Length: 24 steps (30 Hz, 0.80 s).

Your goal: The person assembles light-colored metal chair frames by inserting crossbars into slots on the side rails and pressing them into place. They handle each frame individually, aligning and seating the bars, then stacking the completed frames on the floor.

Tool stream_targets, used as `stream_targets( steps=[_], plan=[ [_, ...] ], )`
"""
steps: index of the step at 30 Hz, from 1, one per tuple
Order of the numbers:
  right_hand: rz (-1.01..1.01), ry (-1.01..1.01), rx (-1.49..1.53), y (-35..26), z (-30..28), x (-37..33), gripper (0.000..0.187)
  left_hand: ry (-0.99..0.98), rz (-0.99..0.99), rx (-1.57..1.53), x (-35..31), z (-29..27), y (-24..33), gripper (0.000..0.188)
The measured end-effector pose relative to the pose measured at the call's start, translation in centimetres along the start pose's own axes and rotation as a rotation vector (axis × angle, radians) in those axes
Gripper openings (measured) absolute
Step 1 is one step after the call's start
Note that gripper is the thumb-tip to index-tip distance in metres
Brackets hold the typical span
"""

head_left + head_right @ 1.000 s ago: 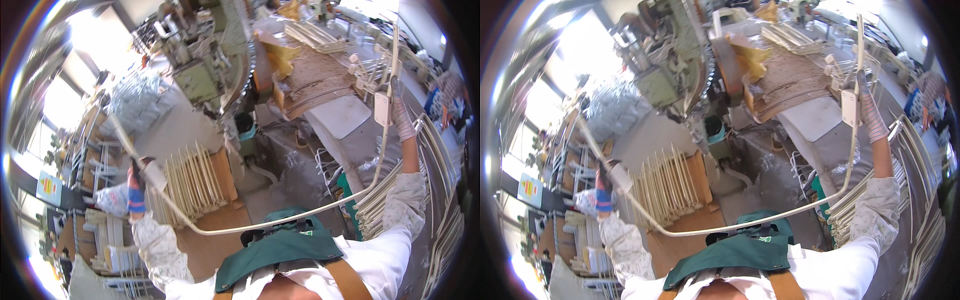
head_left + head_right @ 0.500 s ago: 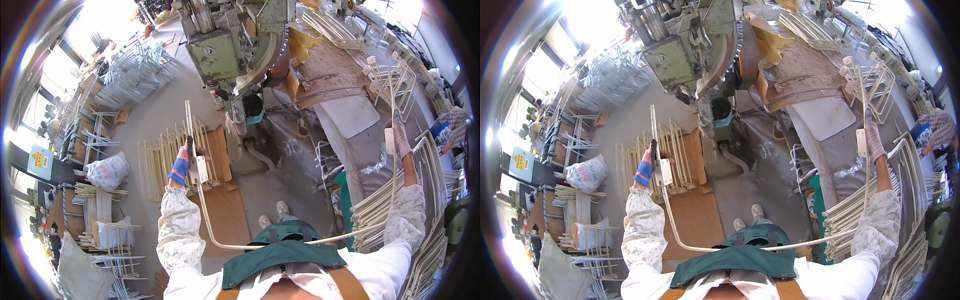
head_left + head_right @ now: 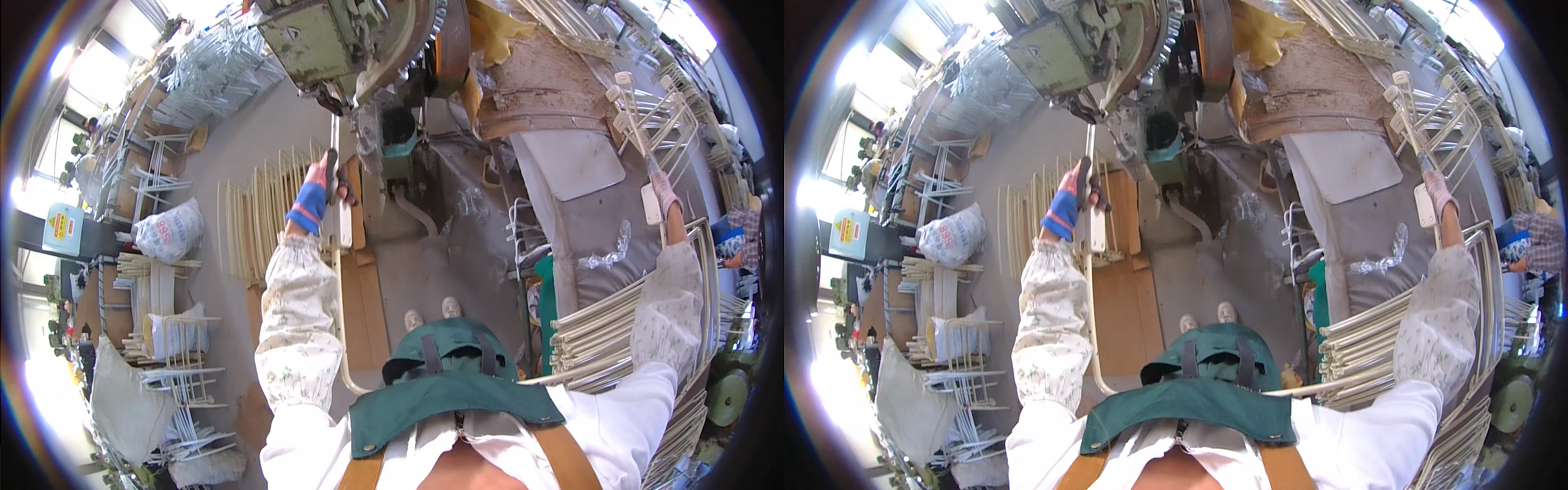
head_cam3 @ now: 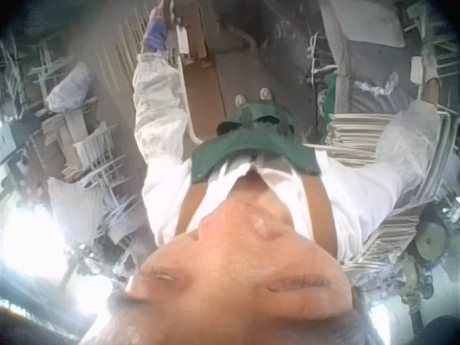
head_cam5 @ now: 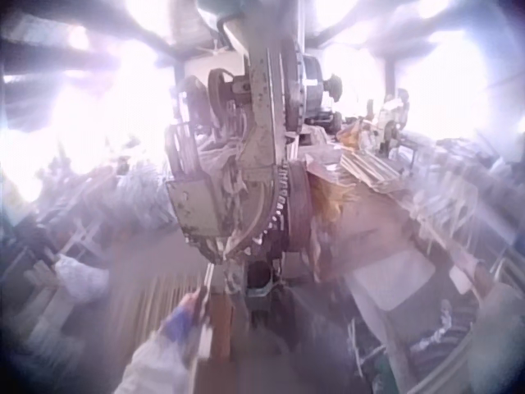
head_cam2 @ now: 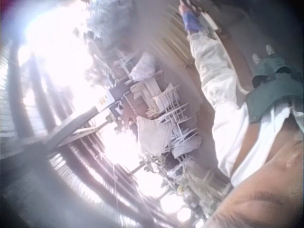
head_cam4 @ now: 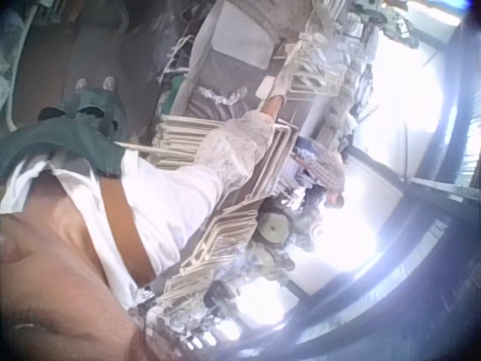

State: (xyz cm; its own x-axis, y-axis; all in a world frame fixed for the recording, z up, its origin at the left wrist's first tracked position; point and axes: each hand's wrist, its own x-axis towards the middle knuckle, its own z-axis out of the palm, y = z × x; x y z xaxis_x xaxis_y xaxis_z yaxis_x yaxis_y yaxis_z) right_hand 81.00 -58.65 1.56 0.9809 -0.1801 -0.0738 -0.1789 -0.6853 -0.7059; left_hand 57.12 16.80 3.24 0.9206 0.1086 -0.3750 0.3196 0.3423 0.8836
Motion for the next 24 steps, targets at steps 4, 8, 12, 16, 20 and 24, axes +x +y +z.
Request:
stream_targets(
  steps=[4,8,12,16,20,24],
  plan=[
    [0.011,-0.038,0.018,-1.7,0.6,1.3,0.044,0.120,0.005,0.056,-0.5,3.6,0.5,0.041],
    [0.014,-0.059,0.023,-2.2,0.0,2.6,0.041,0.120,-0.031,0.040,0.3,4.6,0.1,0.038],
    [0.018,-0.084,0.034,-2.4,0.1,4.0,0.038,0.079,-0.029,0.023,0.1,5.3,0.6,0.037],
    [0.008,-0.104,0.047,-2.8,0.2,5.3,0.036,0.116,-0.056,0.023,0.3,5.6,0.7,0.037],
    [0.023,-0.126,0.053,-2.9,0.4,6.0,0.033,0.141,-0.059,0.018,0.9,5.1,0.3,0.035],
    [0.040,-0.159,0.051,-3.0,0.2,6.8,0.031,0.177,-0.077,0.002,1.4,4.9,-0.3,0.036]
  ],
)
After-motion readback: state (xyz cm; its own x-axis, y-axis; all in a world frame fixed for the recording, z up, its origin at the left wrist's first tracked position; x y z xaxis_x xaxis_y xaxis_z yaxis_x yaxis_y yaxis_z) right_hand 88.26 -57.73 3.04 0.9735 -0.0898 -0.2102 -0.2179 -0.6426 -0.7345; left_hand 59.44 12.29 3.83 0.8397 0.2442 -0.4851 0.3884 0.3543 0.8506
